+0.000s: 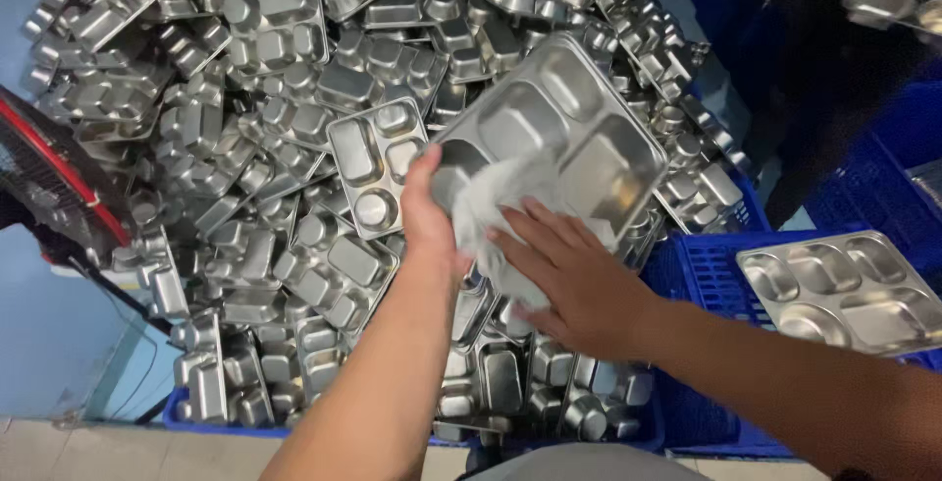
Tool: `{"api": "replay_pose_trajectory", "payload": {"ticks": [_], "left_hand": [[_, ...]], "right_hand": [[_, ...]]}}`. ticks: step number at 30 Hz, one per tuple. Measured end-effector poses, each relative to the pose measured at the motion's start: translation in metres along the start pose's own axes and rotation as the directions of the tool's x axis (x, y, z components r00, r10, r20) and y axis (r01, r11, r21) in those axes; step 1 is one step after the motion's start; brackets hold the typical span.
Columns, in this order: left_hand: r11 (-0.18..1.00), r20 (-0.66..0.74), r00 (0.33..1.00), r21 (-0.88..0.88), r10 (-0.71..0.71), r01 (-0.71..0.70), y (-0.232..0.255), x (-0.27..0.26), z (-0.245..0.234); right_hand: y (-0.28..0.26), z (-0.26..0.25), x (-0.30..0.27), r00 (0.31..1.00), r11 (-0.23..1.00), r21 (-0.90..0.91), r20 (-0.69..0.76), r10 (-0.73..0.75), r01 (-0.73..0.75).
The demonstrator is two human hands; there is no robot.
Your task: The person picks up stainless steel compartment trays from a large pile and wipes them with a white cloth. The person places the wiped trays into a blue crate. Other people are visible in the background performing similar tasks.
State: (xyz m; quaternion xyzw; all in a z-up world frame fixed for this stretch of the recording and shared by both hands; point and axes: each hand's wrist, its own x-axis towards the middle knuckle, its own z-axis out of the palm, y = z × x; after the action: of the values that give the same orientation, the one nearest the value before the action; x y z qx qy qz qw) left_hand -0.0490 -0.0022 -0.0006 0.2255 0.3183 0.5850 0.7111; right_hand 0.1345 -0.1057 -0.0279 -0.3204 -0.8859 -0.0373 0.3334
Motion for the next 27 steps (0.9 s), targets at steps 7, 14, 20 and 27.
{"api": "replay_pose_trajectory", "payload": {"ticks": [7, 14, 20, 27], "left_hand": [[0.959, 0.069, 0.974, 0.173, 0.217, -0.226, -0.009, 0.008, -0.004], [0.996, 0.119, 0.991, -0.059, -0.056, 0.063, -0.017, 0.019, -0.028], [0.957, -0.091, 0.959, -0.139, -0.269, 0.255, -0.035, 0.014, -0.038], [0.929, -0.055, 0.927, -0.044, -0.370, 0.368, -0.151, 0.027, -0.040]], "right_hand": [[-0.023, 0.026, 0.023, 0.618, 0.735, -0.033, 0.515, 0.593, -0.677], [0.038, 0.018, 0.024, 0.041, -0.642, 0.762, 0.647, 0.762, -0.090], [0.072, -0.048, -0.063, -0.120, -0.369, 0.905, 0.350, 0.929, -0.211], [0.001, 0.010, -0.149, -0.299, -0.604, 0.694, 0.524, 0.797, -0.393]]}}
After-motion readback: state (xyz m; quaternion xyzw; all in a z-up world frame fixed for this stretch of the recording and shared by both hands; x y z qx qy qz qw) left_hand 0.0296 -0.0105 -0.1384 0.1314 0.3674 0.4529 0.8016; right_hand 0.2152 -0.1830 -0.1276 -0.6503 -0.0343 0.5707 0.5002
